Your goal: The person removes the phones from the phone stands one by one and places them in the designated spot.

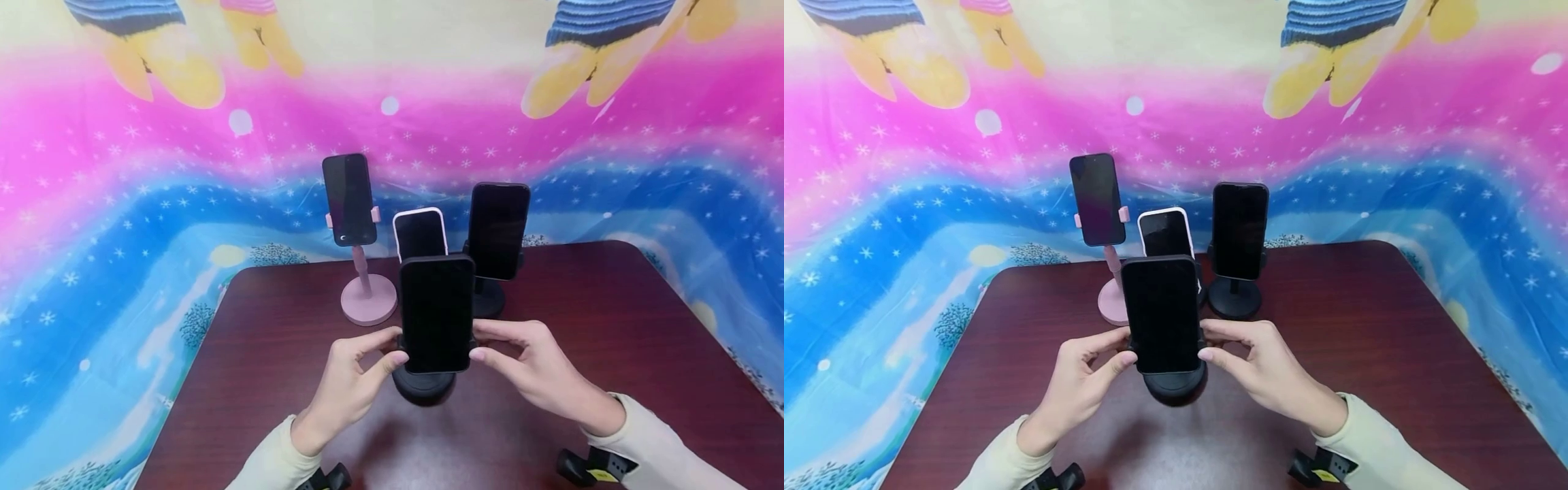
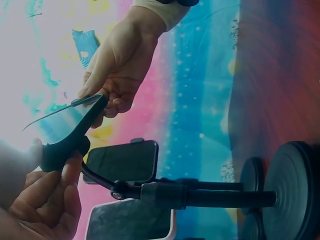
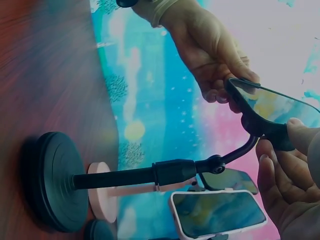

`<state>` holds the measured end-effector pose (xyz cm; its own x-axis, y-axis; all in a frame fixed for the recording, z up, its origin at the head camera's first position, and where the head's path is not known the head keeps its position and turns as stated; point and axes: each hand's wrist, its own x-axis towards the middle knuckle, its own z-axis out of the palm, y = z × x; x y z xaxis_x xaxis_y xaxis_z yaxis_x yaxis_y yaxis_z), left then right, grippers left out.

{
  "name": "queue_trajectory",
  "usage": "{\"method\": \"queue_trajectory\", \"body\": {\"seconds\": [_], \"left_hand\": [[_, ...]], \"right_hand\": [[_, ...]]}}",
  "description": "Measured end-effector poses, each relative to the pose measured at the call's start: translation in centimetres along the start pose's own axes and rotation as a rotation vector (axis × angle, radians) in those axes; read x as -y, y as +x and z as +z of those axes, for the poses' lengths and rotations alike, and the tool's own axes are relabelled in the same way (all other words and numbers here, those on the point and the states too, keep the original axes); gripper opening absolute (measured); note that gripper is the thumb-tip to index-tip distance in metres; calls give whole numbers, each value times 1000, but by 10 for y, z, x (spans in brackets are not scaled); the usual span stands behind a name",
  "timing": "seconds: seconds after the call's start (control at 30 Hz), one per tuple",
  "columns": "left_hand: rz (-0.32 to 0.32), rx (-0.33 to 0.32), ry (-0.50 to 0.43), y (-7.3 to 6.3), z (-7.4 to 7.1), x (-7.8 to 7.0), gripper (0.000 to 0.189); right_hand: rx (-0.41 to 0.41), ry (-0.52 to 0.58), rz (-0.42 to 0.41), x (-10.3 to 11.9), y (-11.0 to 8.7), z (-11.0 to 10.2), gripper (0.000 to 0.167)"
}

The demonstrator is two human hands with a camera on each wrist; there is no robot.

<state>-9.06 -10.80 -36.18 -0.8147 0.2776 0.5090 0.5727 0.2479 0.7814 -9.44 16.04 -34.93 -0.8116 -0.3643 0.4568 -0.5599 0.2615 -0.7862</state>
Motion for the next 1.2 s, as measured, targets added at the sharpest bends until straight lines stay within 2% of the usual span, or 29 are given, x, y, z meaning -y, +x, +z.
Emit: {"method": "queue_trajectory", "body": {"seconds": [0.2, 0.53, 0.87, 1.2], "left_hand": [[6, 4, 5, -1, 7, 3, 26], [0, -26, 27, -2, 12, 10, 27], [-16, -13, 21, -2, 13, 13, 25], [-47, 31, 18, -5, 11, 14, 25]], "right_hand": [[0, -29, -21, -4, -3, -3, 33], [10, -29, 34, -12, -5, -1, 35], [0, -29, 53, -12, -5, 0, 34], [69, 10, 59, -13, -7, -1, 36]]}}
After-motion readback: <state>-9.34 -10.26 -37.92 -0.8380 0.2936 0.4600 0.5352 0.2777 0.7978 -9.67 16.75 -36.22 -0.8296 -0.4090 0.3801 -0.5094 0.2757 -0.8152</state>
